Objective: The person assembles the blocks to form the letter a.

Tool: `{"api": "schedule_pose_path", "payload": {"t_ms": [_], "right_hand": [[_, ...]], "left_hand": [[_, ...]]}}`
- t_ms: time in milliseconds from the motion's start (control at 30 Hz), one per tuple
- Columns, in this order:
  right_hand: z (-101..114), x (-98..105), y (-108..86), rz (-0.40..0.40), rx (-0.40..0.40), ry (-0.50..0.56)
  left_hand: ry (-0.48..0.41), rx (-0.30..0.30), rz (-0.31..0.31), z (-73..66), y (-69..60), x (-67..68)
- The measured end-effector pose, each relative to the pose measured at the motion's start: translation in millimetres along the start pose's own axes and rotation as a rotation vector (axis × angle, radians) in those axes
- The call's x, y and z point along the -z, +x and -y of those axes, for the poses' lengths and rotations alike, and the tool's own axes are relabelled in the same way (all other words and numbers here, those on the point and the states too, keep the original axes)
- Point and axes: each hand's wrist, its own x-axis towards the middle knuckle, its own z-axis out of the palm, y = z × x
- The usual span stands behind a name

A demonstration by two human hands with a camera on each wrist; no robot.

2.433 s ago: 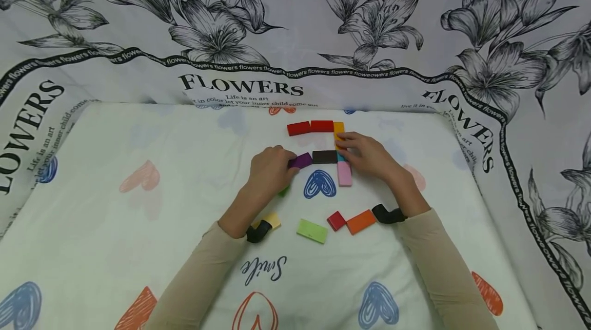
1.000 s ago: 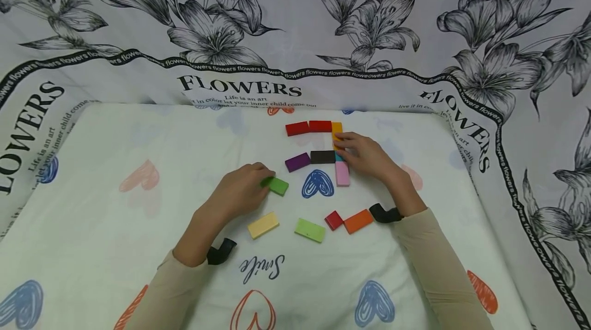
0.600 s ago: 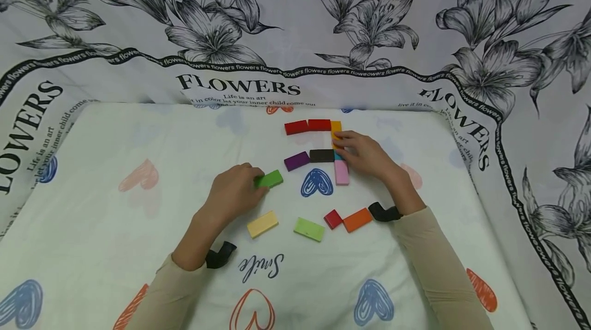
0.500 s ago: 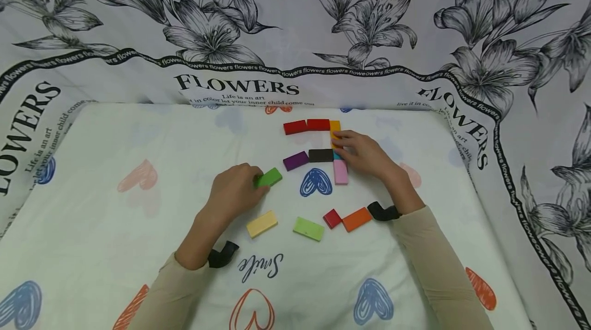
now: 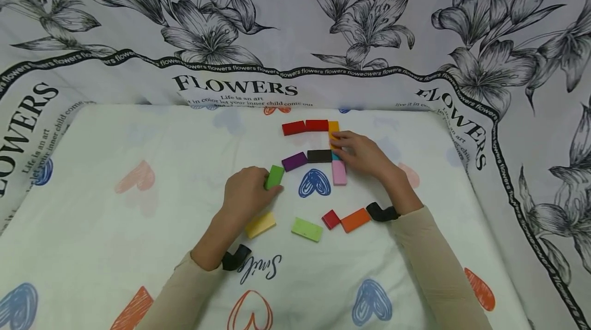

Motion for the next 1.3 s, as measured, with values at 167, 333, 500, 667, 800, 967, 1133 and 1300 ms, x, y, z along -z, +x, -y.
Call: {"api": "schedule_pose_path", "payload": {"t_ms": [167, 333, 500, 667, 800, 967, 1133, 1300], "right_hand": [[-1, -4, -0.8, -0.001, 0.005, -0.004], [-1, 1, 1.1, -0.015, 0.024, -0.033], [0, 2, 0.5, -0.011, 0.023, -0.034], [0, 2, 1.1, -0.011, 0.016, -0.025], [0, 3, 0.9, -0.007, 0.017, -0.018], [1, 2, 0.9, -0.008, 0.009, -0.017], [1, 2, 0.3, 0.000, 0.004, -0.011], [1, 2, 0.9, 0.000, 0.005, -0.014]], "left_hand": [[0.023, -0.008, -0.004, -2.1, -2.7, -4.9], [0.028, -0.007, -0.011, -5.7, -0.4, -4.5], [0.035, -0.005, -0.012, -8.9, -2.1, -4.7], [0.053, -0.009, -0.007, -12.0, -3.3, -4.8], [0.059, -0.008, -0.001, -13.4, -3.3, -5.1], [0.063, -0.013, -0.008, -12.2, -2.2, -6.2], [0.070, -0.020, -0.005, -11.7, -1.6, -7.9], [0.061, -0.030, 0.007, -11.9, -2.7, -7.1]]}}
